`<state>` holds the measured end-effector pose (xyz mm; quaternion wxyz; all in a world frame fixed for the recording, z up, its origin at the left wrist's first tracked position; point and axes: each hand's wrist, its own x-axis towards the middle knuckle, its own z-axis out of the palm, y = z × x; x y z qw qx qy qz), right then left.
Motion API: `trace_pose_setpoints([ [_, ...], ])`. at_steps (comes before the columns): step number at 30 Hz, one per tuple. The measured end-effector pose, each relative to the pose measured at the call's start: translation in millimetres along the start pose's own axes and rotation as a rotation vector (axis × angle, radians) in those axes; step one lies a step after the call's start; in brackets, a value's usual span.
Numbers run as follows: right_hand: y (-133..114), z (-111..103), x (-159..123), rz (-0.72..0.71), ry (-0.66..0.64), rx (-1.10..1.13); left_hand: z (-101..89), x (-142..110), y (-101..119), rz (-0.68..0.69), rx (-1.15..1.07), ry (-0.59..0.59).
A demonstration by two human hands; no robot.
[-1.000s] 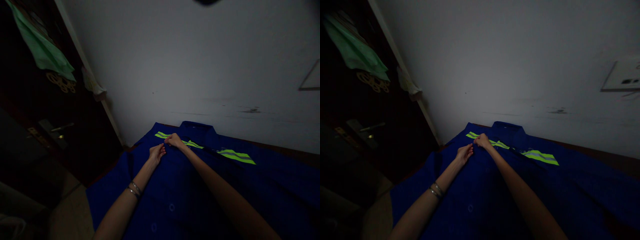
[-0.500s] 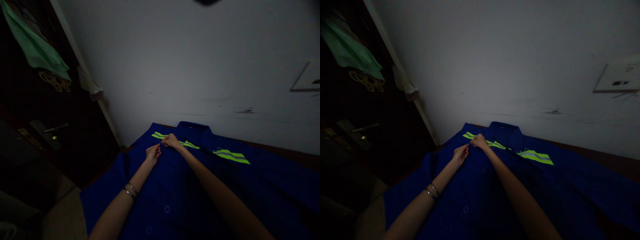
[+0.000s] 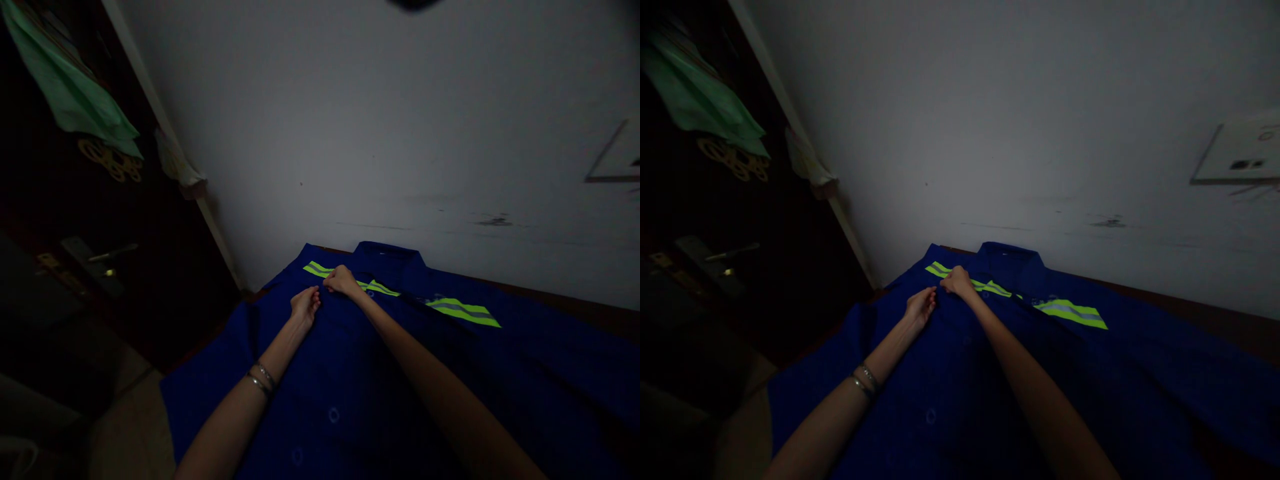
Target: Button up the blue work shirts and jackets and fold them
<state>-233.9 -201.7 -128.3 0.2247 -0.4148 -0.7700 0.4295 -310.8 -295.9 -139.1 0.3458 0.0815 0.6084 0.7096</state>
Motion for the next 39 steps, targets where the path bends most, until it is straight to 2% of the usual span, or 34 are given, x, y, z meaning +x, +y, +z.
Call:
trace_pose_setpoints([
  [8,-1,1,1,-0.019,0.021,-0.051,-1.5,1,-3,0.066,-0.003,-0.058],
  [13,-1,1,0,-0.182,0.109,-0.048,-5.5,6,0,0.157,0.054,-0.157],
  [18,-2,-7,-3,-0.266,0.04,-0.035,-7.7,8,5,0.202,0.114,-0.247],
  [20,-1,-9,-5,-0.341,0.007,-0.058,-8.0,8,6,0.225,0.128,-0.308],
  [23,2,-9,-7,-0.481,0.025,-0.153,-8.3,7,9,0.26,0.15,-0.362],
  [28,4,-6,-11,-0.55,0.081,-0.259,-10.2,10,12,0.325,0.292,-0.359],
  [34,4,-12,-13,-0.613,0.065,-0.326,-11.8,13,15,0.44,0.501,-0.32],
  [36,6,-13,-13,-0.645,0.052,-0.318,-13.0,14,18,0.507,0.549,-0.3],
  [39,9,-14,-11,-0.666,0.042,-0.289,-16.5,17,22,0.684,0.625,-0.285],
])
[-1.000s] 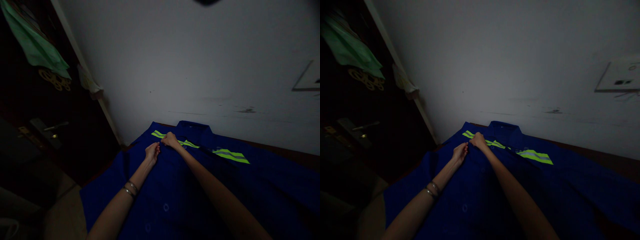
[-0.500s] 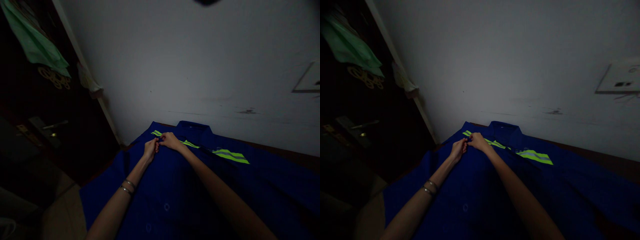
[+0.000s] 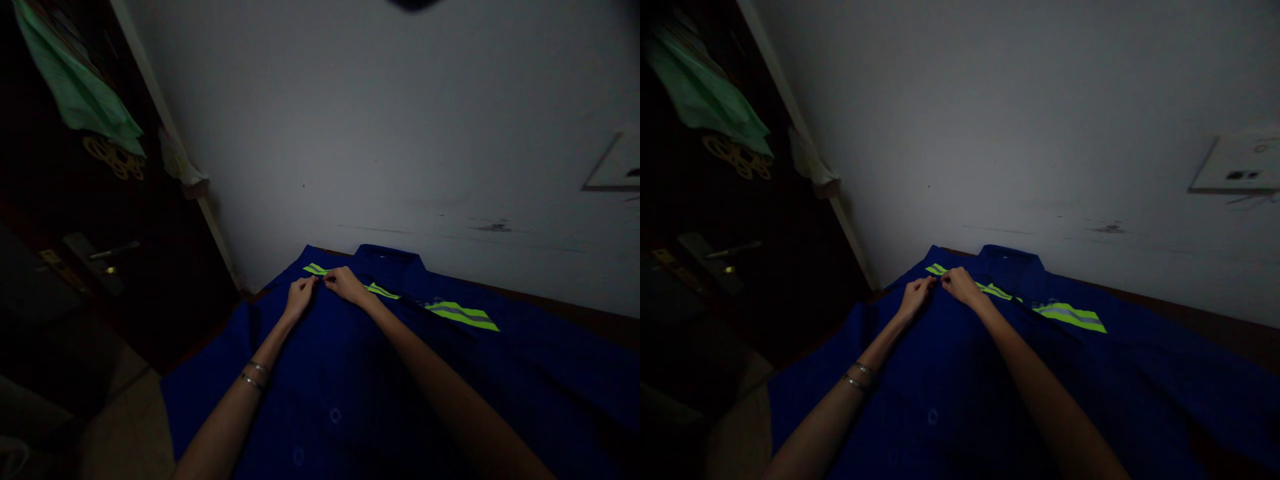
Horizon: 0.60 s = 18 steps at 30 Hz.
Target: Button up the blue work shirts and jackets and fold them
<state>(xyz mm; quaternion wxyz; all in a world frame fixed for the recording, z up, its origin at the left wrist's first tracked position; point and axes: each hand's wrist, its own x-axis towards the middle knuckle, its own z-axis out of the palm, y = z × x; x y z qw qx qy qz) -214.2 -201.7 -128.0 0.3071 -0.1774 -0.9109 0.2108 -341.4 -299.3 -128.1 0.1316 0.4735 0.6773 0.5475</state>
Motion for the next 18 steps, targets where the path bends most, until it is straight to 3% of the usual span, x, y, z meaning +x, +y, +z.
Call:
trace_pose_setpoints([
  [4,3,3,1,0.018,0.023,0.0,-5.6,2,-5,0.17,0.157,0.002],
  [12,12,11,6,0.047,0.04,0.025,3.0,-6,-10,0.295,0.373,0.012],
  [18,12,14,4,0.034,0.067,0.029,8.5,-9,-14,0.328,0.363,0.039],
])
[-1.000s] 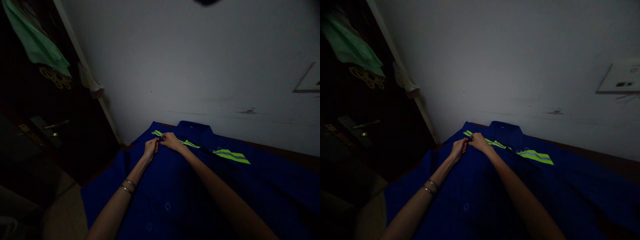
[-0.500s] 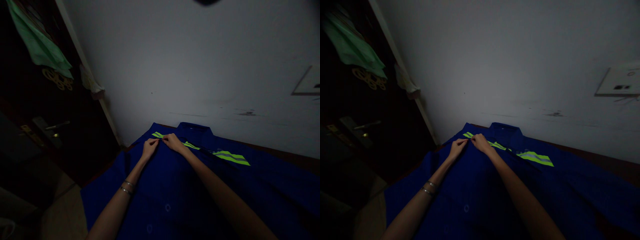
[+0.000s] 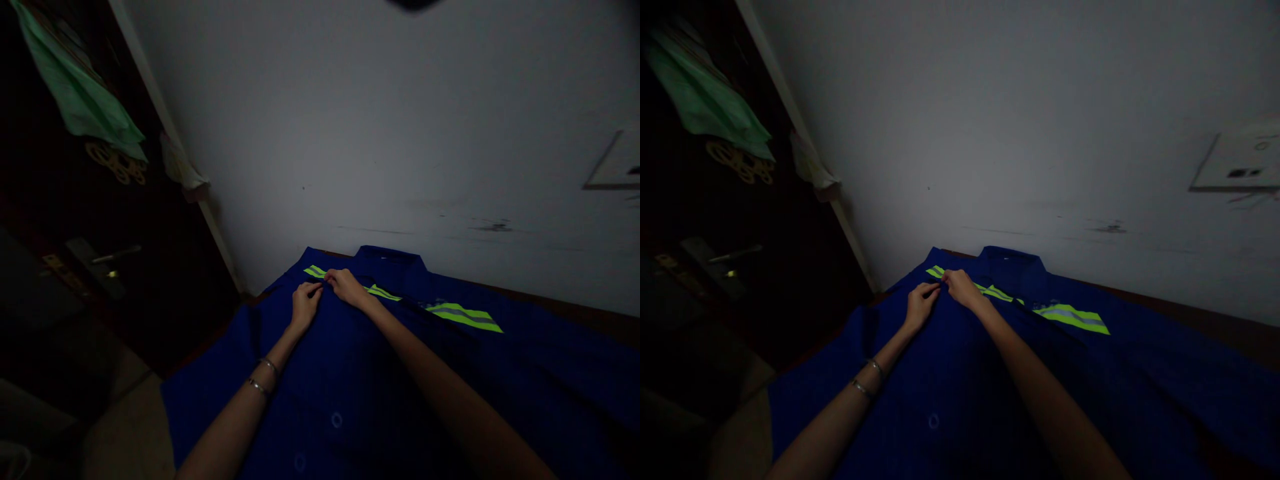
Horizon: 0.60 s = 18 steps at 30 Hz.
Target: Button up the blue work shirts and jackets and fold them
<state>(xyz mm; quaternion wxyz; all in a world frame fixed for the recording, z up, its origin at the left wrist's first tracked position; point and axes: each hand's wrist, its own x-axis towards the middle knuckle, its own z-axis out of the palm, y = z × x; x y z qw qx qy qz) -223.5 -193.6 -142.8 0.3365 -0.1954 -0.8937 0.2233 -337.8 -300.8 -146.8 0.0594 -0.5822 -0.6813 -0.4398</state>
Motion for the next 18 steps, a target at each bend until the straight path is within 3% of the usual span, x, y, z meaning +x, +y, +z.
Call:
trace_pose_setpoints([
  [14,-6,-1,-6,-0.059,0.06,0.118,-0.1,-2,5,-0.019,-0.07,0.026],
  [18,-5,-2,-5,-0.053,0.061,0.132,-2.8,0,11,-0.051,-0.095,0.089],
])
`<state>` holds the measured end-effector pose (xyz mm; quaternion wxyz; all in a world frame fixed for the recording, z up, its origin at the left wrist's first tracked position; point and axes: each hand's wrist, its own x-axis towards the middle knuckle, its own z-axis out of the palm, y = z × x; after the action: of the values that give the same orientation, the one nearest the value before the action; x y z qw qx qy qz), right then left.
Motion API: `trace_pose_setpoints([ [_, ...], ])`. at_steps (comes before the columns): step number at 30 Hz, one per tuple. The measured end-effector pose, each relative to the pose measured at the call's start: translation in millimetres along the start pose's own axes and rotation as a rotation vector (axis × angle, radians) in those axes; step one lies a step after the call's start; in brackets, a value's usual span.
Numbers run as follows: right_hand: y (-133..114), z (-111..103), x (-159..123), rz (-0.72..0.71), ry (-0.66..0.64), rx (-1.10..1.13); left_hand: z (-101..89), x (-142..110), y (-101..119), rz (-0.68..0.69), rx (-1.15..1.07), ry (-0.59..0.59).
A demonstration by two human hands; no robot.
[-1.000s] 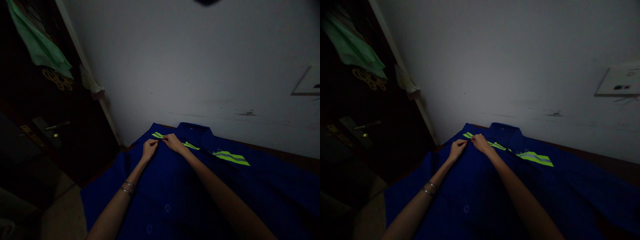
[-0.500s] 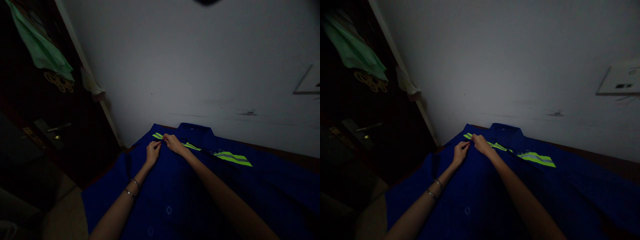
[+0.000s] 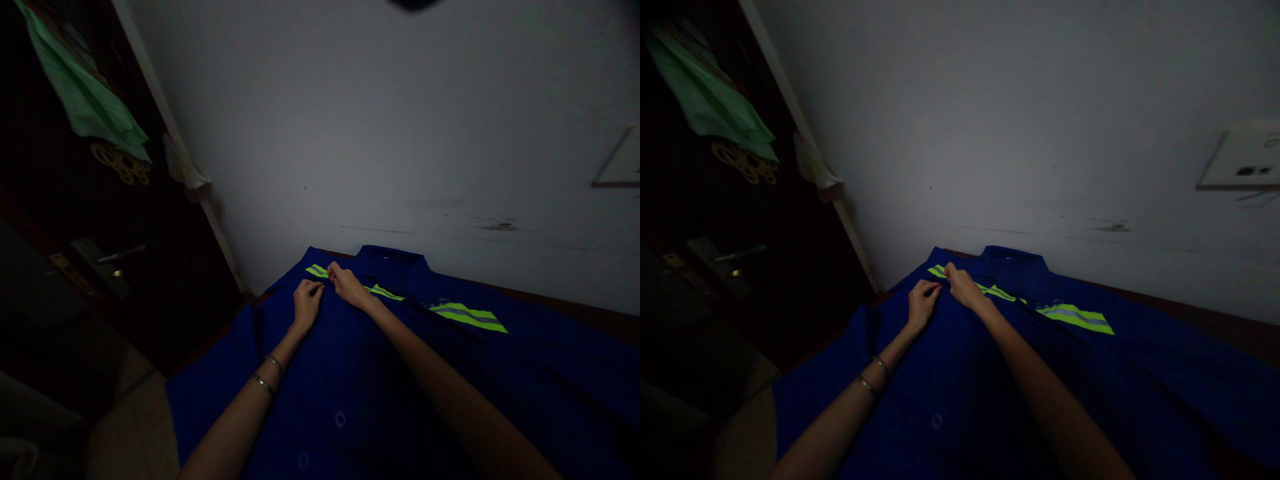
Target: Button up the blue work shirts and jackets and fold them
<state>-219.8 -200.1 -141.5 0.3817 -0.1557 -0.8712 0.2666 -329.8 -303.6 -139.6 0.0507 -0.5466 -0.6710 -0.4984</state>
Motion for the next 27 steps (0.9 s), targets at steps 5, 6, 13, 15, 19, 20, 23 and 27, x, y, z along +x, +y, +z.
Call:
trace_pose_setpoints([
  [5,3,1,1,0.008,0.0,0.01,2.5,4,3,-0.376,-0.227,0.036],
  [6,3,1,1,0.006,0.0,0.011,3.3,5,4,-0.485,-0.316,0.022],
  [13,1,-1,0,-0.025,-0.009,0.012,2.9,7,6,-0.966,-0.841,-0.066],
  [15,-1,-2,-1,-0.026,-0.015,0.01,2.0,9,6,-1.05,-0.906,-0.09],
  [19,-4,-3,-2,-0.03,-0.024,0.006,2.4,12,8,-1.133,-0.951,-0.117],
  [20,-4,-3,-2,-0.029,-0.028,0.004,2.8,13,8,-1.15,-0.958,-0.123],
  [23,-6,-4,-3,-0.03,-0.034,-0.004,3.5,15,6,-1.185,-0.973,-0.148],
  [27,-5,-3,-3,-0.034,-0.034,-0.016,2.6,17,3,-1.228,-1.004,-0.213],
])
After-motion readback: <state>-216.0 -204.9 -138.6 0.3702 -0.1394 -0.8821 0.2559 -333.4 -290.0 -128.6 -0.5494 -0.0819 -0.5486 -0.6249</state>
